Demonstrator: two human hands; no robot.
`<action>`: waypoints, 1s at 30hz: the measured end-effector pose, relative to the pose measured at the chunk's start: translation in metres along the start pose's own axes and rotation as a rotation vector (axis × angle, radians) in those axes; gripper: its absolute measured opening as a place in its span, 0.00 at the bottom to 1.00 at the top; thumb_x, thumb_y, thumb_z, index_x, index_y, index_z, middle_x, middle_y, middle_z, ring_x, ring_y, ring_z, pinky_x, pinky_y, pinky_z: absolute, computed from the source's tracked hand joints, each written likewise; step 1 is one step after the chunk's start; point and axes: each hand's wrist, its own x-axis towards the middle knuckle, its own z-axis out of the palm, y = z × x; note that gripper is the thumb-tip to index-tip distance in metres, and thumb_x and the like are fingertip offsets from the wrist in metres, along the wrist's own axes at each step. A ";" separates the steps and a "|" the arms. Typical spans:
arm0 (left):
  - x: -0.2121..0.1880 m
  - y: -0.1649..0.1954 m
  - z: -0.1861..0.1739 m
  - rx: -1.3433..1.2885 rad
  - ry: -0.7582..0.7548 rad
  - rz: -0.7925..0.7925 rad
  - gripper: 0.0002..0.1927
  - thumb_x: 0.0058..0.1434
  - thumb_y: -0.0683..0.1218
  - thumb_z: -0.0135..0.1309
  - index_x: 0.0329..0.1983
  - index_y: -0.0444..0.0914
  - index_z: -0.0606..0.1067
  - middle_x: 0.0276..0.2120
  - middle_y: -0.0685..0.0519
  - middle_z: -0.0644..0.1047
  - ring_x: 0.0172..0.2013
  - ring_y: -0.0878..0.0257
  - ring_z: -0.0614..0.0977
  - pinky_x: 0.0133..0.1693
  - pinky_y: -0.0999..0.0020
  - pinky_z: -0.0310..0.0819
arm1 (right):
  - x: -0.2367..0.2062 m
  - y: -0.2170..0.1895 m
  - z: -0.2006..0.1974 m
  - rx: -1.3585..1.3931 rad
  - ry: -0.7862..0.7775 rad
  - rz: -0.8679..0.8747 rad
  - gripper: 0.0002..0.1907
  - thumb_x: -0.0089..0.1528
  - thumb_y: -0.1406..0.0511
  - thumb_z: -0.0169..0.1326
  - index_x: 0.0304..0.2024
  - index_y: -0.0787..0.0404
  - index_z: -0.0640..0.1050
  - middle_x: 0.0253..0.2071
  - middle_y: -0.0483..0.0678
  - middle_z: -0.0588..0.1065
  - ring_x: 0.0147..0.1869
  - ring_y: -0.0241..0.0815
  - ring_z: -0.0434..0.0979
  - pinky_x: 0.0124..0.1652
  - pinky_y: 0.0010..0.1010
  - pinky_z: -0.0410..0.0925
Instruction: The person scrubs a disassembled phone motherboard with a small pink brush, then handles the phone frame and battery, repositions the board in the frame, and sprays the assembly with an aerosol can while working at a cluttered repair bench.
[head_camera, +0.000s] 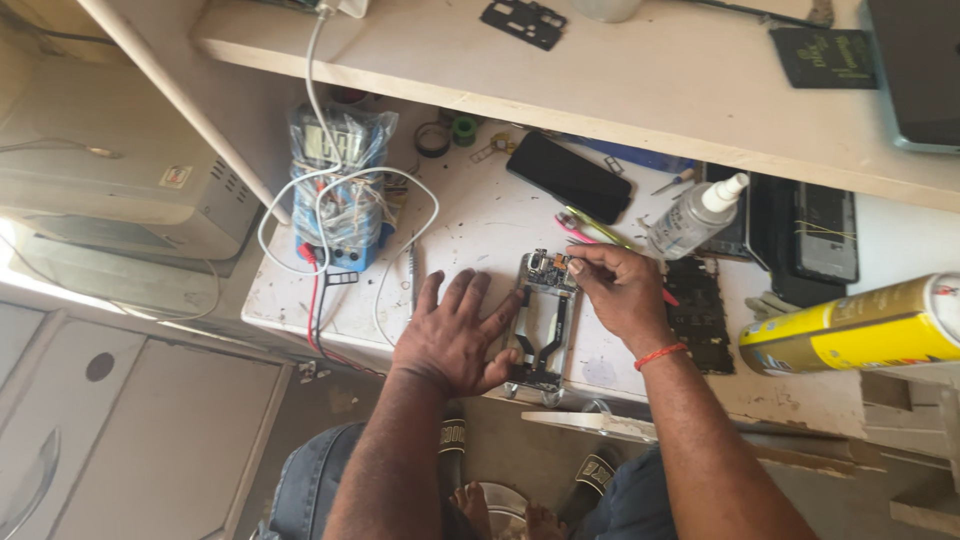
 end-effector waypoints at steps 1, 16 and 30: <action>0.000 0.000 0.000 -0.004 0.006 -0.002 0.40 0.59 0.71 0.42 0.72 0.52 0.63 0.64 0.39 0.66 0.66 0.43 0.64 0.64 0.36 0.48 | 0.001 0.000 0.000 -0.016 -0.006 0.004 0.10 0.62 0.68 0.62 0.47 0.61 0.84 0.39 0.45 0.85 0.40 0.27 0.82 0.42 0.21 0.74; -0.001 0.001 -0.001 -0.001 -0.002 -0.012 0.40 0.59 0.71 0.42 0.72 0.50 0.63 0.62 0.40 0.69 0.64 0.45 0.66 0.63 0.36 0.50 | -0.002 -0.010 -0.001 0.040 -0.055 0.079 0.09 0.63 0.69 0.62 0.46 0.62 0.84 0.39 0.47 0.85 0.40 0.28 0.82 0.42 0.21 0.74; -0.002 0.000 0.000 0.000 -0.022 -0.020 0.42 0.58 0.70 0.43 0.73 0.50 0.62 0.62 0.40 0.69 0.64 0.45 0.67 0.63 0.37 0.50 | -0.006 -0.010 0.011 -0.154 0.066 0.040 0.09 0.62 0.66 0.64 0.44 0.60 0.85 0.34 0.45 0.84 0.33 0.29 0.79 0.36 0.22 0.72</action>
